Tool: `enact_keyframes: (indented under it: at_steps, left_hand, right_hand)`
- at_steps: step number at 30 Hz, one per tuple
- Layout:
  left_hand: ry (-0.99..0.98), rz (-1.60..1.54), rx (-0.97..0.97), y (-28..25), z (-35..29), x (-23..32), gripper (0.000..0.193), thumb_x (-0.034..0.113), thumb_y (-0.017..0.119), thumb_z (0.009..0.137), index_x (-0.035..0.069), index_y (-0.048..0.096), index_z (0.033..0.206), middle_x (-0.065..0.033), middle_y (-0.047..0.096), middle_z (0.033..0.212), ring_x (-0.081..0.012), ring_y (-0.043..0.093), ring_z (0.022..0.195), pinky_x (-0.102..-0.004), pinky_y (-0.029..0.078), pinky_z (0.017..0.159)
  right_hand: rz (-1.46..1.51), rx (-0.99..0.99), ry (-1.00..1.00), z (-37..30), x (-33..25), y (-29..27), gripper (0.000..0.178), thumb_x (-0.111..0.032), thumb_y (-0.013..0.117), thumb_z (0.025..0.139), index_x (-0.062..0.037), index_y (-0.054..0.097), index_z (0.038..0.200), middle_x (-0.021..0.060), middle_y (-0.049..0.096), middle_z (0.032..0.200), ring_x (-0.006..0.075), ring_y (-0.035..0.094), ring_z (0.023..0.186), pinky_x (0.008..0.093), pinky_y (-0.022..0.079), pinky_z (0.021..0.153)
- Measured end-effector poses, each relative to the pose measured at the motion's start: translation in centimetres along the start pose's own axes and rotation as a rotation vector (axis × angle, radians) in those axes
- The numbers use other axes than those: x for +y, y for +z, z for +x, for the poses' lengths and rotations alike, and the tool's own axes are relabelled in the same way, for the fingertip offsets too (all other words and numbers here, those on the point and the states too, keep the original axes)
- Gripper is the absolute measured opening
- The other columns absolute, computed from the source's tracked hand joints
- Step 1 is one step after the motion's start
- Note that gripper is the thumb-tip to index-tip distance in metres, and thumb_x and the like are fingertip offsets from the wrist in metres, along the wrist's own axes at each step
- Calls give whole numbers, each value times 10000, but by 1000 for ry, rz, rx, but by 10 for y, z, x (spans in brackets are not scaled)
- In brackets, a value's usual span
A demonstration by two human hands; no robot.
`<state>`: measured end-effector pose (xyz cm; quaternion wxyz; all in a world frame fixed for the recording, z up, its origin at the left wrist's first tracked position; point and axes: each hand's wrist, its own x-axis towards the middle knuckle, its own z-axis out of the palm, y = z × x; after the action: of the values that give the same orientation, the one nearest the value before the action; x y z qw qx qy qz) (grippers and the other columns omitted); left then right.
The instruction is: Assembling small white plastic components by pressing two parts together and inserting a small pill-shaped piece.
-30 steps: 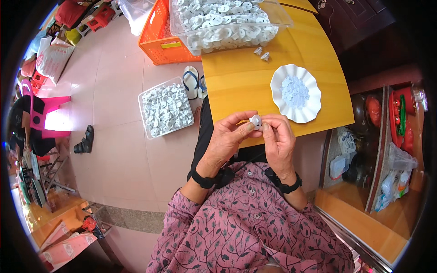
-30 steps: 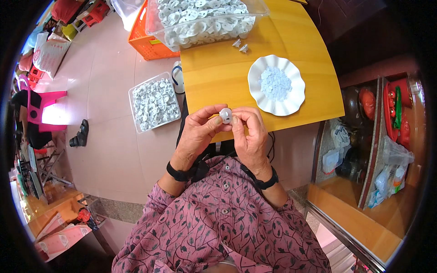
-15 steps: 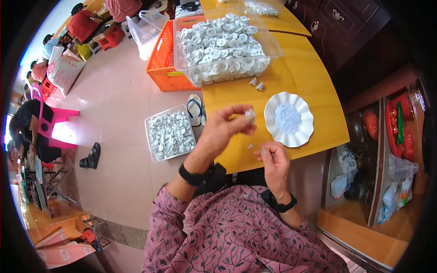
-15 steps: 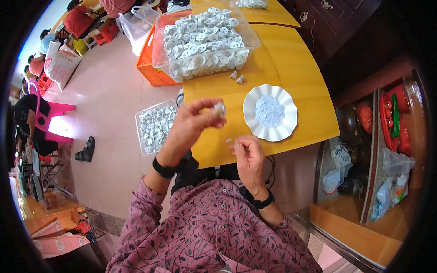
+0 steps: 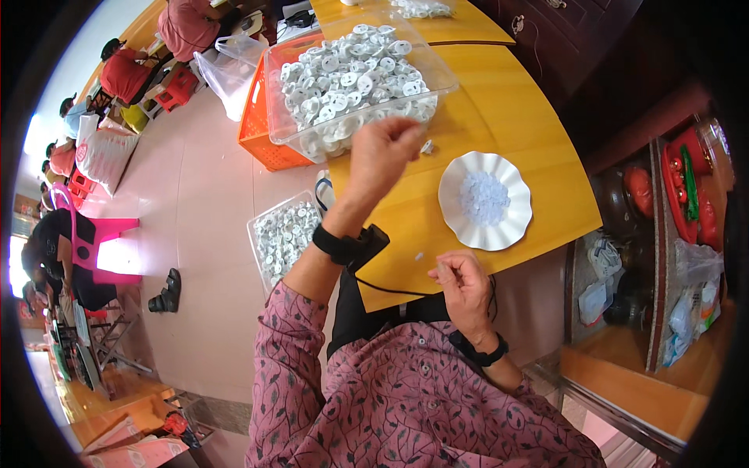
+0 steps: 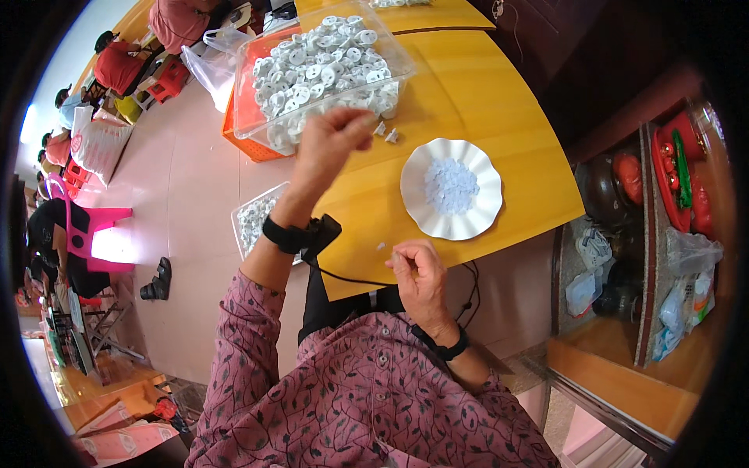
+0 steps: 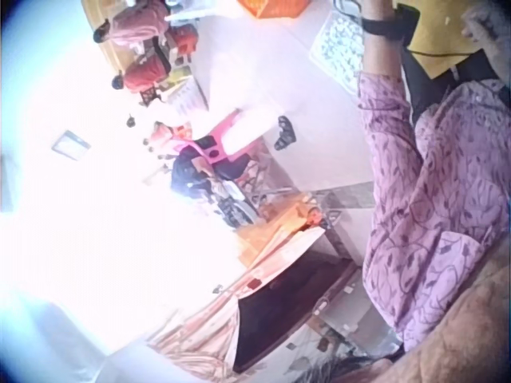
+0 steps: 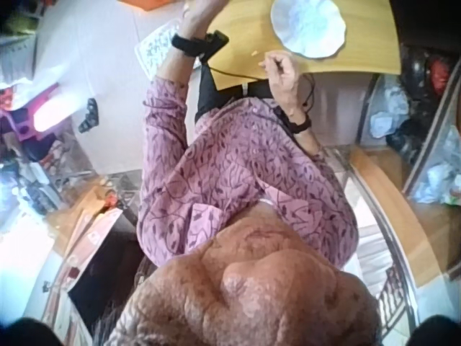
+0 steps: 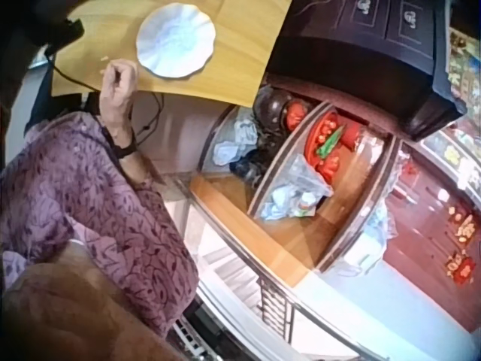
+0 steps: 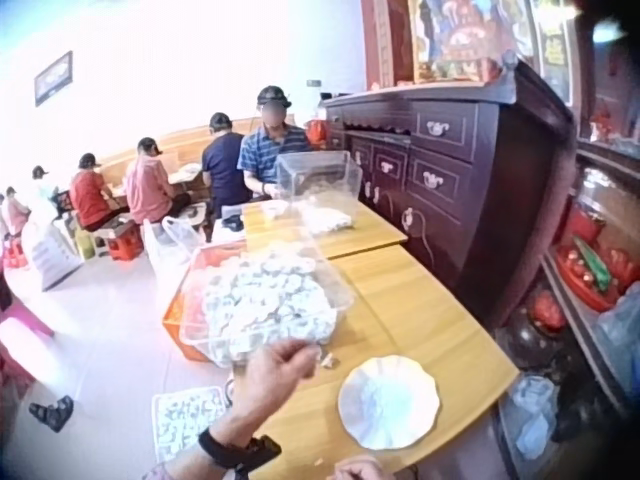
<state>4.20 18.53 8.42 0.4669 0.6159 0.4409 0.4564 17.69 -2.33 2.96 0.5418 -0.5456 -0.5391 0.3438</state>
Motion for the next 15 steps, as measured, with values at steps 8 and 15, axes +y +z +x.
enact_keyframes:
  at_steps: [8,15]
  left_hand:
    - [352,669,-88,36,15,-73,277,-2,635,795,40,700,1061,-160,610,1245,-428,569,1085,-458,509,909]
    - [328,830,-282,36,18,-80,338,59,710,781,46,697,1119,-177,640,1188,-359,600,1114,-440,491,930]
  right_hand:
    - [-96,-39,-60,-3,16,0,49,13,614,919,13,565,925,125,593,914,226,642,748,300,522,630]
    - [-129,-82,-31,-4,22,-4,61,-1,626,904,4,565,907,136,588,862,285,599,728,357,490,635]
